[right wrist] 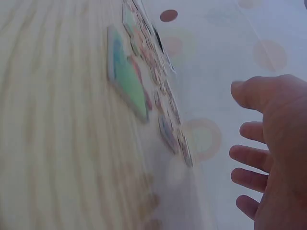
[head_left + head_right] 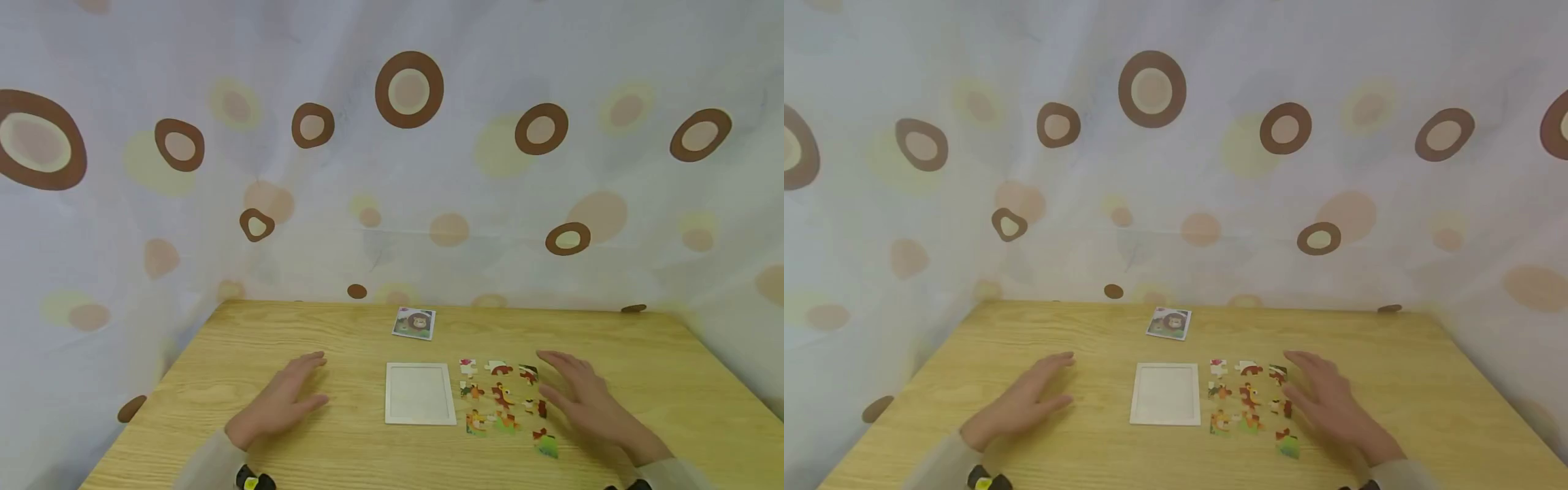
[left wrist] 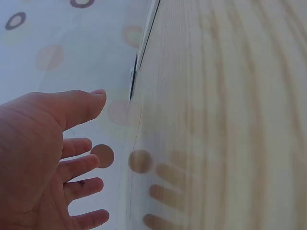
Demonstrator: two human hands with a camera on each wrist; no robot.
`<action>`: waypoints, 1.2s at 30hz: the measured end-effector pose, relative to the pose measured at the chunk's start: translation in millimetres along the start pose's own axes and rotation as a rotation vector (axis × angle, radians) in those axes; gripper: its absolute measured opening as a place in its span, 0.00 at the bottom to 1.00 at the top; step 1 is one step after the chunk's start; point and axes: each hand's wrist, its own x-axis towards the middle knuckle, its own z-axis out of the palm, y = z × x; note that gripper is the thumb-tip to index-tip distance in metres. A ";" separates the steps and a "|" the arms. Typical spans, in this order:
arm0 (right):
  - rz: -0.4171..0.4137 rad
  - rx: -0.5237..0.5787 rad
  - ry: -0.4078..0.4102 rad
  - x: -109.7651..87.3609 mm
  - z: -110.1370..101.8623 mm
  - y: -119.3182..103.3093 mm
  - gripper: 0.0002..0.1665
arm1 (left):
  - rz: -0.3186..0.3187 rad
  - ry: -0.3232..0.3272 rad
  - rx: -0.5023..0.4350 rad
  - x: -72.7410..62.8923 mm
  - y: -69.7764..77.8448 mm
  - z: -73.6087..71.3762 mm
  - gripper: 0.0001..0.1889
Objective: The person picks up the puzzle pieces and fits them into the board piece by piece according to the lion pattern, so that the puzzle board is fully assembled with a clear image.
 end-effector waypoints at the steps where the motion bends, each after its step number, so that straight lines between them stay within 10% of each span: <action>1: -0.011 -0.001 0.000 2.8 1.6 -1.5 0.29 | 0.004 -0.013 -0.006 1.8 1.2 1.3 0.30; 36: -0.134 0.085 -0.225 69.6 41.2 -24.1 0.14 | 0.106 -0.237 -0.012 58.4 40.1 43.7 0.26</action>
